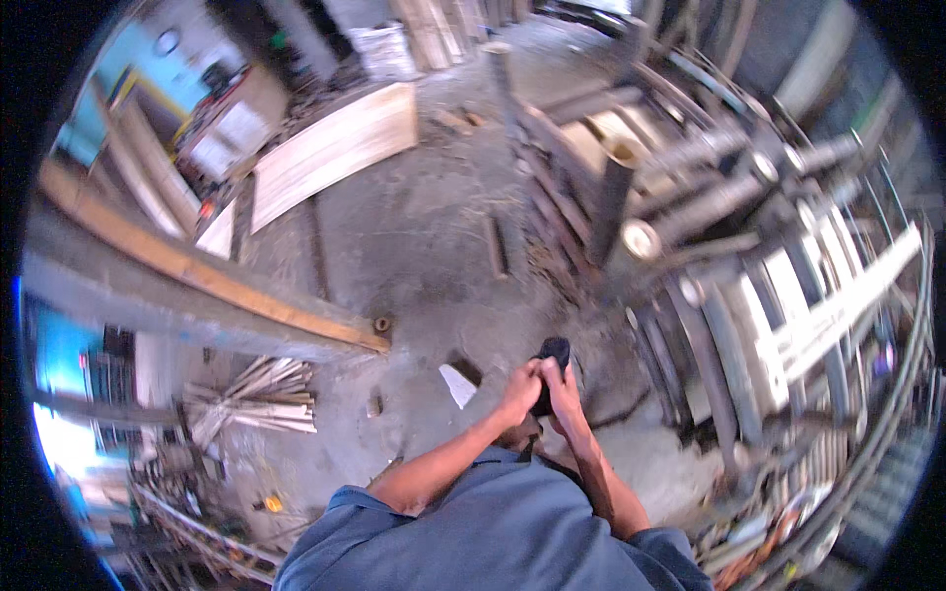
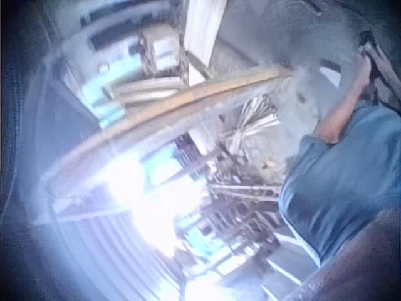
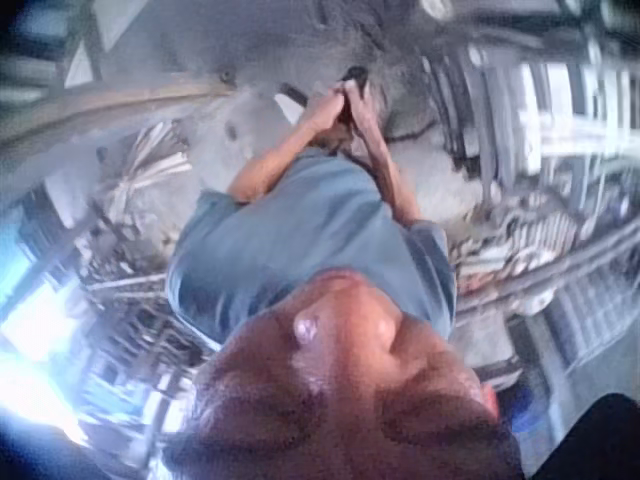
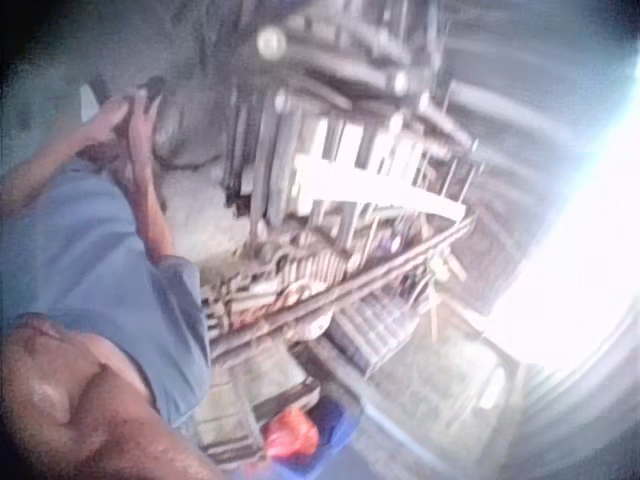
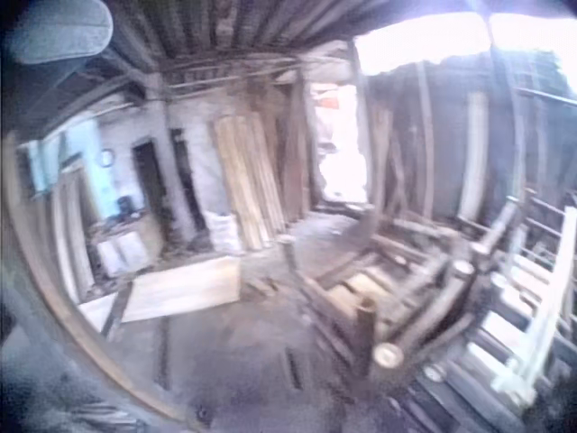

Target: The person uses a wooden block to repeatedly strike the edge of a large bamboo mat laid on the floor, likely to align or secure the slats. The person then walks to a pile of materials, picks up a dark cloth, and wipes the surface of the mat.

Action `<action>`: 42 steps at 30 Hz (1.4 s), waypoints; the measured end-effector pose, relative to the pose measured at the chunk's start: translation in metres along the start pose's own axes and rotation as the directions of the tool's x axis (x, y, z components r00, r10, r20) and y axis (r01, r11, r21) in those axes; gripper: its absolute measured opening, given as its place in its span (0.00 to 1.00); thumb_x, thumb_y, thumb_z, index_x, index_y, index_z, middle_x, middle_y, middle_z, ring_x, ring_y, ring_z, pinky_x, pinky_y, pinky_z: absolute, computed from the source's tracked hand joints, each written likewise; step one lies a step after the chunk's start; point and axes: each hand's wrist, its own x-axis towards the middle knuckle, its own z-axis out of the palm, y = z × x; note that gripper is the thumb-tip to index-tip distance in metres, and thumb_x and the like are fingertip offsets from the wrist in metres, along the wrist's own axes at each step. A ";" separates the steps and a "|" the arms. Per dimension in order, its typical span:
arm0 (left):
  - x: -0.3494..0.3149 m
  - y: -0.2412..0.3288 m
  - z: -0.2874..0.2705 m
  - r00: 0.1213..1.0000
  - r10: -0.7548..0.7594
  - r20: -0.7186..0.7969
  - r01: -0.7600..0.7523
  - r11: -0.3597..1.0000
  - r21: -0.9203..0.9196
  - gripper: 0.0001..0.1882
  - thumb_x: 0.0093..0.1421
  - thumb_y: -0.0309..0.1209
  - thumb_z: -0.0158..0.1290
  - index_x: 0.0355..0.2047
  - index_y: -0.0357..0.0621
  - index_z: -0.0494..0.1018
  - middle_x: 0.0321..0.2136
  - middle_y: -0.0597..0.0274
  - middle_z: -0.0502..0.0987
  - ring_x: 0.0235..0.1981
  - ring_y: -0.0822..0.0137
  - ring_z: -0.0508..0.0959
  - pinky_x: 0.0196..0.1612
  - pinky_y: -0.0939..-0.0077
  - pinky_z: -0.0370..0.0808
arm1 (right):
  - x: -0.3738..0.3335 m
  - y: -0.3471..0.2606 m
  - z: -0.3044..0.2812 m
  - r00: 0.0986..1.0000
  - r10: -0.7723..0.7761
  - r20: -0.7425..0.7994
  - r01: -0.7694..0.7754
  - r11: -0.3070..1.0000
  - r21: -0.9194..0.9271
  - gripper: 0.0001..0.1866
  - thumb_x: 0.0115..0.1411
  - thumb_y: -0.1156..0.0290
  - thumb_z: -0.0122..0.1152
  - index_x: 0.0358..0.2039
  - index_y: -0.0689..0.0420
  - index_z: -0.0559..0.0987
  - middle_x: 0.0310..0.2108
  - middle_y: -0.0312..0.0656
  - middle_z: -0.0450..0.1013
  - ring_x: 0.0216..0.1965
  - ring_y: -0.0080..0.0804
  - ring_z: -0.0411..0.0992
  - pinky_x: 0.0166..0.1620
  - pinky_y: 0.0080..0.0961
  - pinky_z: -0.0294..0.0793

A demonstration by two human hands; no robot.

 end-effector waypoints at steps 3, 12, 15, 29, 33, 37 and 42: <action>0.037 -0.045 -0.061 0.988 0.149 0.036 -0.152 0.912 0.381 0.19 0.67 0.40 0.44 0.49 0.37 0.69 0.41 0.47 0.78 0.43 0.54 0.79 0.44 0.61 0.73 | 0.055 0.031 0.025 0.969 0.168 0.181 -0.149 0.983 -0.111 0.20 0.63 0.55 0.59 0.48 0.55 0.72 0.41 0.36 0.74 0.35 0.24 0.72 0.37 0.25 0.73; 0.022 -0.118 -0.178 0.891 0.335 -0.307 -0.209 0.901 0.380 0.13 0.62 0.37 0.52 0.35 0.38 0.72 0.32 0.43 0.77 0.36 0.45 0.78 0.38 0.54 0.75 | 0.174 0.063 0.000 0.887 0.461 -0.006 -0.461 0.887 -0.035 0.39 0.56 0.50 0.64 0.61 0.60 0.62 0.51 0.45 0.72 0.41 0.37 0.76 0.42 0.37 0.76; -0.016 -0.146 -0.212 0.883 0.170 -0.438 0.001 0.932 0.363 0.14 0.62 0.39 0.51 0.35 0.38 0.72 0.32 0.44 0.77 0.36 0.42 0.78 0.38 0.52 0.74 | 0.193 0.047 0.010 0.929 0.369 -0.036 -0.367 0.904 -0.219 0.20 0.63 0.49 0.54 0.40 0.54 0.77 0.30 0.37 0.76 0.30 0.32 0.75 0.31 0.33 0.75; 0.160 -0.122 -0.367 0.935 0.055 -0.350 0.090 0.919 0.384 0.19 0.64 0.45 0.46 0.47 0.44 0.73 0.37 0.48 0.79 0.42 0.48 0.78 0.45 0.56 0.75 | 0.348 0.117 -0.073 0.913 0.258 -0.315 -0.376 0.832 -0.407 0.20 0.58 0.57 0.61 0.38 0.64 0.75 0.27 0.43 0.74 0.28 0.35 0.74 0.30 0.36 0.74; 0.211 -0.124 -0.427 0.851 -0.039 -0.524 0.143 0.977 0.160 0.16 0.64 0.43 0.48 0.43 0.44 0.73 0.35 0.52 0.80 0.39 0.52 0.80 0.40 0.60 0.76 | 0.422 0.103 -0.012 0.978 0.072 -0.193 -0.181 0.748 -0.639 0.23 0.58 0.54 0.61 0.40 0.64 0.75 0.25 0.43 0.73 0.29 0.36 0.73 0.31 0.38 0.72; 0.254 -0.166 -0.487 0.734 -0.193 -0.651 0.144 0.981 -0.129 0.15 0.63 0.41 0.50 0.40 0.43 0.73 0.32 0.54 0.80 0.33 0.60 0.81 0.35 0.64 0.77 | 0.520 0.079 0.124 0.989 0.137 -0.052 -0.100 0.372 -0.923 0.29 0.58 0.53 0.61 0.48 0.67 0.72 0.34 0.50 0.75 0.38 0.38 0.73 0.39 0.42 0.71; 0.319 -0.206 -0.562 0.754 -0.172 -0.634 0.074 0.981 -0.178 0.15 0.61 0.39 0.49 0.31 0.40 0.76 0.22 0.55 0.78 0.24 0.66 0.79 0.30 0.69 0.76 | 0.613 0.025 0.318 0.992 0.128 -0.005 -0.044 0.301 -0.953 0.38 0.58 0.46 0.55 0.58 0.65 0.67 0.54 0.59 0.69 0.57 0.53 0.66 0.59 0.40 0.64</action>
